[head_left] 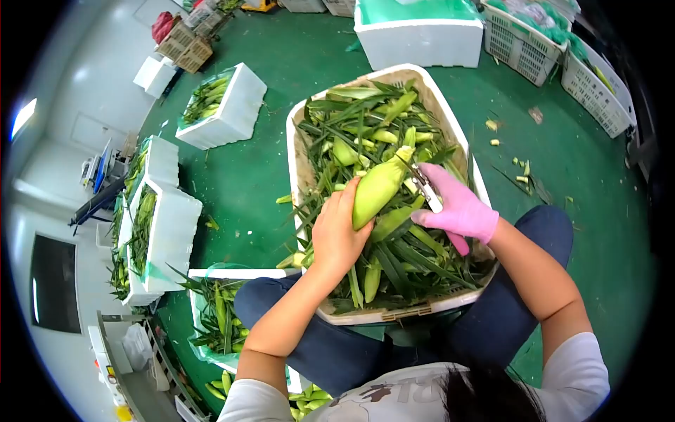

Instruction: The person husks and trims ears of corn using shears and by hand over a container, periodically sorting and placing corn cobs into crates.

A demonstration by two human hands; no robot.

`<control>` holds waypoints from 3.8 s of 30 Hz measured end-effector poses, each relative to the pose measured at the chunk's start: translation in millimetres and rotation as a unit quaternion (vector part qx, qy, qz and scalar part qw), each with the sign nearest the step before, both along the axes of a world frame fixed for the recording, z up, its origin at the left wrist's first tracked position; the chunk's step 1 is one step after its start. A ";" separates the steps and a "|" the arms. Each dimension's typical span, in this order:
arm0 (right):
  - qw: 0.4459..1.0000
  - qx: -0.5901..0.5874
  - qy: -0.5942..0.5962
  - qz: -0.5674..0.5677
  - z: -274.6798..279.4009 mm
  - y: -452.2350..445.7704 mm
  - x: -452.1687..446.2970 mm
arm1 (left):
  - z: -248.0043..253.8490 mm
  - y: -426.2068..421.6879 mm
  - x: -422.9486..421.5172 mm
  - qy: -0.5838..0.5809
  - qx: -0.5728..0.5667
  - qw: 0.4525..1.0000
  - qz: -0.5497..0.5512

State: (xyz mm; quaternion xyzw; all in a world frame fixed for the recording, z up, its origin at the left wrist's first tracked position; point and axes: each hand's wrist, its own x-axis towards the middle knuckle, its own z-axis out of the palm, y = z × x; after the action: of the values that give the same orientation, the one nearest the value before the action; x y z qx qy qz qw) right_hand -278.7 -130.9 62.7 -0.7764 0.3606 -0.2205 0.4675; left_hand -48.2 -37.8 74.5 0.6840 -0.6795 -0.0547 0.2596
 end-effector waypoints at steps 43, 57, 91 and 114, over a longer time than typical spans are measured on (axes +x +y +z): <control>0.857 0.365 -0.321 -0.171 -48.0 31.1 31.7 | -32.8 -2.0 47.9 0.904 0.054 0.425 0.015; 0.988 0.147 0.039 0.016 2.1 28.0 16.9 | -36.3 12.6 27.6 0.431 0.108 0.895 0.027; 0.888 0.412 -0.204 0.036 -16.3 38.8 20.7 | -1.2 20.2 86.7 0.513 0.271 0.795 -0.174; 0.682 0.702 -0.135 0.151 -47.6 121.9 58.3 | -80.9 832.6 131.6 0.472 -0.585 0.304 0.586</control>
State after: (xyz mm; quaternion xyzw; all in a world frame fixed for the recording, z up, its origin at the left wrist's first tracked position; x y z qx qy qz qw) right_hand -220.4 -9.1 15.0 -0.2259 0.2204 0.0685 0.9464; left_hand 83.3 794.8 -6.4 0.4282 0.2849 0.2096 0.8316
